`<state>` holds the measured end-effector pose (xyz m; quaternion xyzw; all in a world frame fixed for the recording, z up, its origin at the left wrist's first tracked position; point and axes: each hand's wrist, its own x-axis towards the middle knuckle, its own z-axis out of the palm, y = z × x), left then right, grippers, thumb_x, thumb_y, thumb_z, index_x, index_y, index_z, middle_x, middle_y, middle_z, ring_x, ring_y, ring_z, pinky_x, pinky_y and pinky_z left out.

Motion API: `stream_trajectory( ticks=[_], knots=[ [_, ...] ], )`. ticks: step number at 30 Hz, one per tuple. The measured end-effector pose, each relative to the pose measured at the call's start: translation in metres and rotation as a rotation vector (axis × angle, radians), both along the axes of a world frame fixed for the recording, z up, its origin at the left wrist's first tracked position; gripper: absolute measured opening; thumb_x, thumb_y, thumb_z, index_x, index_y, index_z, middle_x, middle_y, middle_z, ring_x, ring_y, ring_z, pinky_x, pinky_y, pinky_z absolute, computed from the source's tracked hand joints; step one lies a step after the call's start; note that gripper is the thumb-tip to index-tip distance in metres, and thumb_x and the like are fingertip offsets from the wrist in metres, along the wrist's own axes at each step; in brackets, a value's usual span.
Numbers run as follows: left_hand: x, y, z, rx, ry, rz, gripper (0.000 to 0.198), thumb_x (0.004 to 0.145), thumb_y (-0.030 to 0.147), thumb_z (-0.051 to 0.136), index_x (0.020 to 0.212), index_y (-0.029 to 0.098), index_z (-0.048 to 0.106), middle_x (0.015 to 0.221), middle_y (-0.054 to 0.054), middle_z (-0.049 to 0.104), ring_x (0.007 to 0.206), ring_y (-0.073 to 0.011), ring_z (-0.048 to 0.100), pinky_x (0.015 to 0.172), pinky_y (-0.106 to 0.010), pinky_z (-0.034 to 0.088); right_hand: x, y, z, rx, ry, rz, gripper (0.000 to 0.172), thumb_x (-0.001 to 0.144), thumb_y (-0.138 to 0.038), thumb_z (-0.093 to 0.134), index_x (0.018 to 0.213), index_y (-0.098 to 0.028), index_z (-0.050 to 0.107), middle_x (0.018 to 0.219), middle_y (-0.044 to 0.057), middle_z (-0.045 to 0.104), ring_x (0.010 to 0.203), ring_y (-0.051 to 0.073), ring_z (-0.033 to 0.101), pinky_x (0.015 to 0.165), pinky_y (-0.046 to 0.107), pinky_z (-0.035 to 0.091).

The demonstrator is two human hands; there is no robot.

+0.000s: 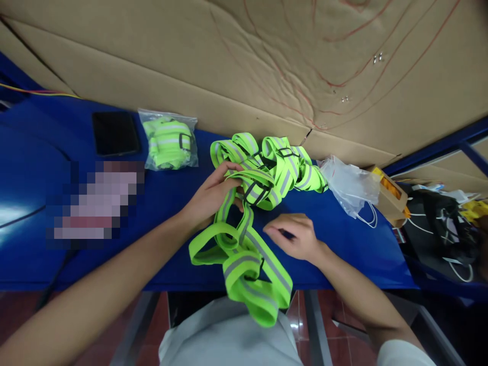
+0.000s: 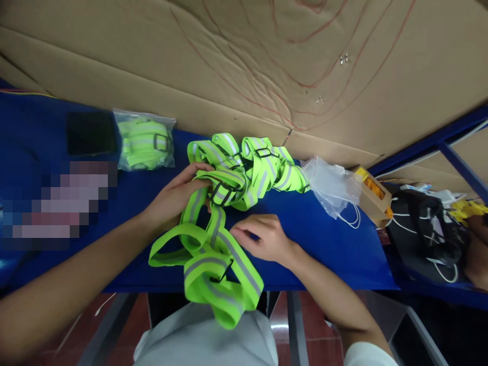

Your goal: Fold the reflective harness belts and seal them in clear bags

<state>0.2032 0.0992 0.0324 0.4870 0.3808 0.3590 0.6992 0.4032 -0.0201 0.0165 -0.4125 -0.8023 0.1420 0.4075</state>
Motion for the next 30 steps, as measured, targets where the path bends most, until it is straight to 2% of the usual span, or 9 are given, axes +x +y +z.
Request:
stream_trajectory(
  ticks=[2,4,7,9,14,17,20,24,30],
  knots=[
    [0.003,-0.003,-0.001,-0.114,-0.049,-0.024,0.029,0.081,0.025,0.064,0.107,0.026,0.052,0.075,0.005,0.063,0.051,-0.0131,0.061,0.049,-0.025,0.054,0.002,0.002,0.0,0.113,0.025,-0.18,0.006,0.096,-0.017,0.066,0.1,-0.021,0.068,0.087,0.004,0.075,0.075,0.015,0.07,0.069,0.027,0.055],
    [0.006,-0.005,-0.003,-0.17,-0.085,-0.053,0.03,0.079,0.024,0.064,0.108,0.026,0.054,0.08,0.003,0.068,0.055,-0.0143,0.065,0.054,-0.027,0.057,0.006,0.007,-0.001,0.146,-0.025,-0.319,0.027,0.094,-0.022,0.07,0.12,-0.023,0.063,0.108,0.009,0.073,0.096,0.021,0.071,0.08,0.034,0.059],
    [0.008,-0.009,-0.005,-0.203,-0.084,-0.124,0.032,0.076,0.021,0.064,0.108,0.023,0.061,0.091,-0.001,0.073,0.064,-0.0158,0.069,0.06,-0.028,0.059,0.012,0.012,-0.005,0.123,-0.135,-0.34,0.062,0.094,-0.034,0.073,0.148,-0.024,0.044,0.142,0.016,0.059,0.135,0.031,0.057,0.108,0.049,0.054],
    [0.009,-0.01,-0.004,-0.218,-0.08,-0.163,0.038,0.074,0.021,0.065,0.112,0.023,0.066,0.093,-0.002,0.075,0.067,-0.0173,0.07,0.062,-0.029,0.059,0.014,0.014,-0.007,0.096,-0.176,-0.3,0.068,0.096,-0.039,0.07,0.154,-0.025,0.037,0.151,0.017,0.053,0.144,0.033,0.05,0.115,0.054,0.049],
    [0.005,-0.014,0.002,-0.235,-0.091,-0.213,0.053,0.07,0.018,0.069,0.123,0.017,0.067,0.096,-0.003,0.077,0.07,-0.0186,0.072,0.068,-0.03,0.061,0.013,0.011,-0.007,0.001,-0.123,-0.206,0.072,0.098,-0.042,0.067,0.158,-0.031,0.03,0.149,0.012,0.057,0.138,0.032,0.056,0.111,0.052,0.051],
    [0.001,-0.015,0.001,-0.264,-0.172,-0.261,0.056,0.071,0.017,0.067,0.127,0.014,0.065,0.088,-0.002,0.077,0.069,-0.019,0.071,0.068,-0.031,0.061,0.014,0.01,-0.006,-0.086,-0.036,-0.166,0.081,0.091,-0.044,0.076,0.157,-0.032,0.031,0.156,0.012,0.05,0.145,0.033,0.05,0.117,0.052,0.047],
    [0.0,-0.013,-0.002,-0.265,-0.268,-0.326,0.045,0.071,0.016,0.067,0.115,0.01,0.069,0.079,-0.003,0.076,0.068,-0.0196,0.07,0.067,-0.032,0.061,0.017,0.011,-0.004,-0.189,0.058,-0.057,0.077,0.091,-0.041,0.076,0.154,-0.03,0.033,0.161,0.013,0.042,0.151,0.033,0.042,0.123,0.052,0.041],
    [-0.001,-0.011,-0.005,-0.236,-0.29,-0.5,0.026,0.07,0.022,0.065,0.09,0.007,0.073,0.081,-0.011,0.078,0.075,-0.0266,0.075,0.072,-0.036,0.062,0.024,0.016,-0.006,-0.255,0.197,0.078,0.045,0.098,-0.029,0.059,0.141,-0.028,0.044,0.15,0.011,0.05,0.145,0.028,0.047,0.121,0.049,0.043],
    [-0.008,-0.013,-0.006,-0.174,-0.233,-0.484,0.025,0.068,0.024,0.059,0.083,0.009,0.073,0.071,-0.009,0.076,0.079,-0.0312,0.077,0.069,-0.041,0.064,0.023,0.019,-0.014,-0.285,0.11,0.017,0.061,0.098,-0.027,0.066,0.152,-0.029,0.039,0.131,0.01,0.064,0.124,0.024,0.063,0.11,0.046,0.05]
  ],
)
